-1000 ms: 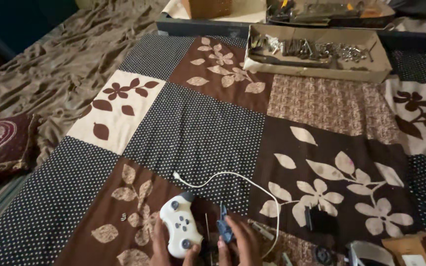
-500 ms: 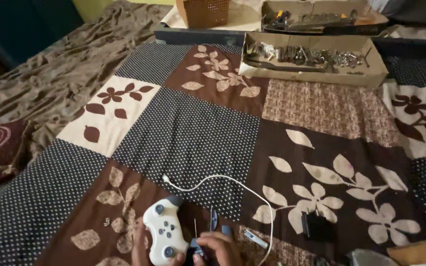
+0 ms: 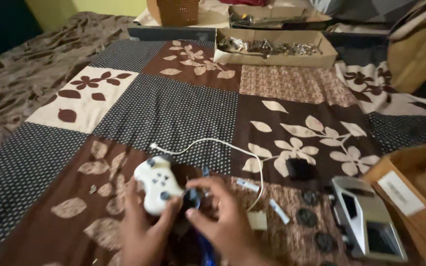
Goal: The person uses a blue-handled screwdriver to remove screws from the back of a white and blue game controller. They turn the controller over, unscrew multiple fasteners, and place the screws on the bed. The controller remains disassembled at the end of the clip.
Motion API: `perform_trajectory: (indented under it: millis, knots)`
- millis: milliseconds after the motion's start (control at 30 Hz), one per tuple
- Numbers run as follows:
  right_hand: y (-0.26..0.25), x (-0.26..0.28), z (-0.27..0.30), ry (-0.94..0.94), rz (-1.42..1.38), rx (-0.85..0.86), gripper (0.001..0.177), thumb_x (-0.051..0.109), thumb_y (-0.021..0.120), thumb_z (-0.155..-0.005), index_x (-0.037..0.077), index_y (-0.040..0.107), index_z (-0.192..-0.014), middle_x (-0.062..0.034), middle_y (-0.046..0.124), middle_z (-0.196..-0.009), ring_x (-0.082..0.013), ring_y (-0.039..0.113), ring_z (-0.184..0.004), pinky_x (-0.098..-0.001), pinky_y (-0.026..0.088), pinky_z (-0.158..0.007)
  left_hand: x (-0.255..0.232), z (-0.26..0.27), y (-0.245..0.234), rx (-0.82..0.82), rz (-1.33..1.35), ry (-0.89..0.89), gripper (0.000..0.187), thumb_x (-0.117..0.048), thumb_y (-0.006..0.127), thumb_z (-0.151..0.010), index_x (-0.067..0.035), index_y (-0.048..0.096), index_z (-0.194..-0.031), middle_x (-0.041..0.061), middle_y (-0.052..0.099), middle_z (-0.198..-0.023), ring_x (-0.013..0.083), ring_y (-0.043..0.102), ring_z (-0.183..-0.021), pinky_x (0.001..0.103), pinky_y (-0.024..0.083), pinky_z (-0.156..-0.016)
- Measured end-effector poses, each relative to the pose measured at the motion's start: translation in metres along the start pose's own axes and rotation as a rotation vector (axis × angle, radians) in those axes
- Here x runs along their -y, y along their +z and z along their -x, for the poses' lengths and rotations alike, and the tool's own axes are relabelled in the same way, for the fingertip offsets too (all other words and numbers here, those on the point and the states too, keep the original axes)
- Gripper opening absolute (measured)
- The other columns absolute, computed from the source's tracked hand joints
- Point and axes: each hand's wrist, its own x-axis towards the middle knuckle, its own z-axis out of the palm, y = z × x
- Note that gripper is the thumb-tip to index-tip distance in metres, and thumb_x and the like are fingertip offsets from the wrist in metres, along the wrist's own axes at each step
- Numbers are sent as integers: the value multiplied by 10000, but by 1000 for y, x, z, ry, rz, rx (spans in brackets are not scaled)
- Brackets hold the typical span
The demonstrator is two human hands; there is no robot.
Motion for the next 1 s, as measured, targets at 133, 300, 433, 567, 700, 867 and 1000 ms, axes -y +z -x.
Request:
perform_trajectory:
  millis: [133,300,433,567,700,867,1000]
  knots:
    - [3,9,11,83,-60,-20,472,-22,716,-798,139,667,-1239,-39,729,-1067,-141,693,-949,-279,585,-832,-20,4,-2,19,210,44,856,-138,794,-822,36,298,-1498,147,649,-1268,168,653,-1075,312,546,-895]
    - [6,-4,6,-427,408,-93,309,-1,742,-890,47,725,-1195,-83,739,-1132,-132,695,-1053,-274,563,-911,-39,-2,-16,88,322,-125,466,-148,785,-821,11,559,-1196,87,725,-1058,166,684,-929,312,566,-797]
    - [5,-17,8,-313,372,-280,325,26,708,-899,74,704,-1220,-54,743,-982,-125,706,-851,-262,582,-743,-42,0,-24,194,402,-255,353,-158,778,-807,-18,627,-1094,68,743,-975,159,686,-850,317,564,-750]
    - [1,-20,7,-333,189,-326,254,35,718,-916,50,616,-1148,-24,719,-901,-101,719,-766,-251,606,-671,-37,-5,-25,230,535,-265,347,-131,779,-801,-23,626,-1093,64,752,-984,149,697,-859,292,568,-764]
    - [-1,-22,3,-282,248,-392,247,46,737,-897,35,678,-1136,-30,698,-889,-89,676,-760,-244,557,-662,-34,-21,-17,311,540,-336,424,-89,758,-790,-7,561,-1156,96,725,-1039,188,714,-902,340,596,-803]
    - [-12,-18,0,-463,460,-445,283,-32,713,-845,24,759,-1118,-62,751,-1060,-83,649,-941,-213,498,-806,-38,-55,-5,738,664,-519,507,-92,680,-810,-33,484,-1274,101,667,-1143,211,703,-990,401,612,-858]
    - [-13,-12,-1,-270,348,-445,441,-91,603,-799,69,773,-1173,-80,752,-1203,-142,690,-967,-241,520,-825,-35,-71,-5,890,759,-593,545,-103,666,-819,-24,483,-1326,115,661,-1194,234,693,-1066,383,623,-927]
